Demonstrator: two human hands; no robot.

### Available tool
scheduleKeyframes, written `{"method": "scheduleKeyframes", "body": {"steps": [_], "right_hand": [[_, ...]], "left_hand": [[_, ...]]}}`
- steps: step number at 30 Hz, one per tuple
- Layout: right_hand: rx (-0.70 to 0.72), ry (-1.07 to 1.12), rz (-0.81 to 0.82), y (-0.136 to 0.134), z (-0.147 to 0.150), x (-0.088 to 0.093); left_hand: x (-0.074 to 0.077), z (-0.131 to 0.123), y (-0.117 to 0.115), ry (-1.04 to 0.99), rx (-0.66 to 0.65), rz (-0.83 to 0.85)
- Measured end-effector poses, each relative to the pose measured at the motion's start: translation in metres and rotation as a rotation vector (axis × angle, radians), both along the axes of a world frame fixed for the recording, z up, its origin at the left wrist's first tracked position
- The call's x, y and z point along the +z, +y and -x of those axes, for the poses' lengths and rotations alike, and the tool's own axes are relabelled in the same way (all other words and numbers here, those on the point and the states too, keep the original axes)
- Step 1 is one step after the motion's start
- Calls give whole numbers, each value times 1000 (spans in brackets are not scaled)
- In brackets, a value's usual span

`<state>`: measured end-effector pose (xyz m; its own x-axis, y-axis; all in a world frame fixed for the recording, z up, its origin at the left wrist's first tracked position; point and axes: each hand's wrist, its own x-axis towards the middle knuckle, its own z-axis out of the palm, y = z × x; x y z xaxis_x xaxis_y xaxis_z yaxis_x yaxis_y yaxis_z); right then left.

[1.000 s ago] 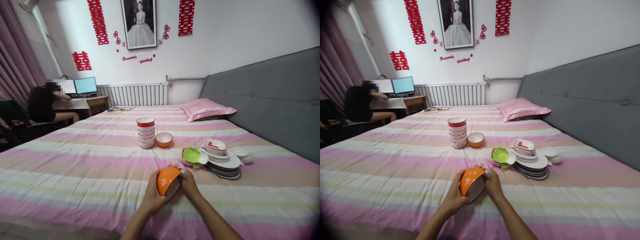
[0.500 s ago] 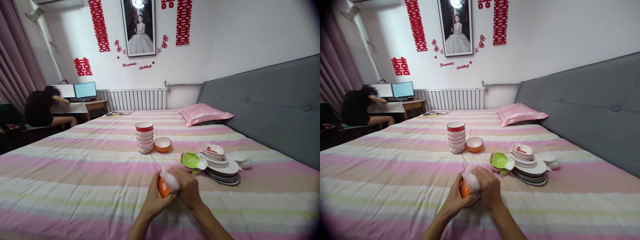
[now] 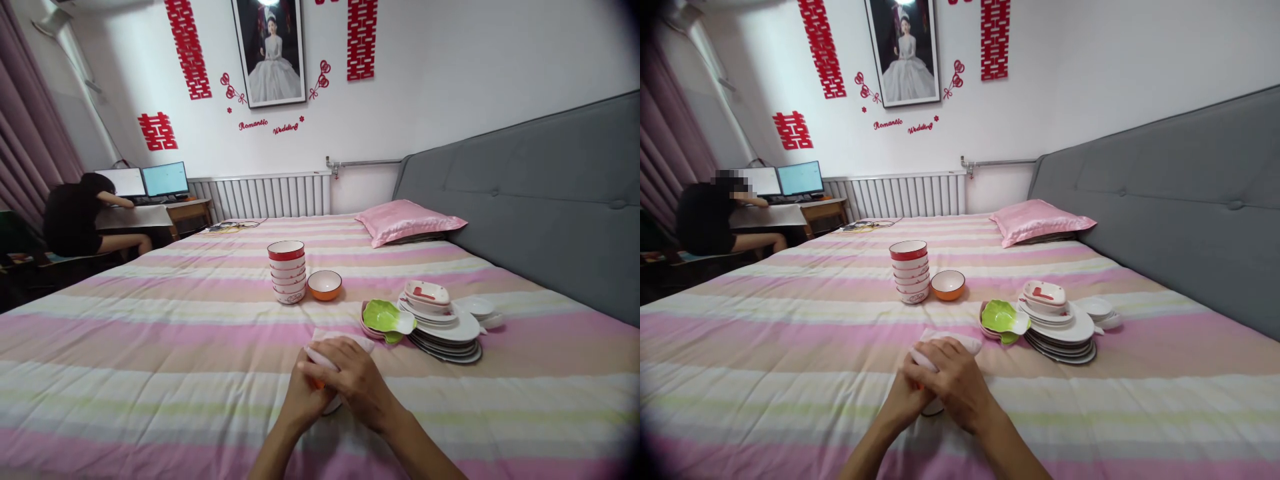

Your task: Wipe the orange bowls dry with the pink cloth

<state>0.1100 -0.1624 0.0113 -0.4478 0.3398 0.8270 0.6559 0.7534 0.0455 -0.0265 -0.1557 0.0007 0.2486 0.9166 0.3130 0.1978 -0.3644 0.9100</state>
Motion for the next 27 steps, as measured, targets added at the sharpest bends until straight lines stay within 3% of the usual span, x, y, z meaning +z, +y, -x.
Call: {"method": "scheduleKeyframes", "body": {"steps": [3,8,17,22,27], "right_hand": [[42,0,34,2,3,0],[-9,54,140,12,-5,-5],[67,546,612,28,-22,-32],[9,661,677,30,-18,-48],[-35,702,690,19,-12,-51]], "left_hand": [[1,1,-1,32,12,-45],[-3,3,-5,24,59,-13],[-9,14,-11,19,38,65],[-10,19,-17,54,18,79],[-5,23,-25,34,-15,71]]}}
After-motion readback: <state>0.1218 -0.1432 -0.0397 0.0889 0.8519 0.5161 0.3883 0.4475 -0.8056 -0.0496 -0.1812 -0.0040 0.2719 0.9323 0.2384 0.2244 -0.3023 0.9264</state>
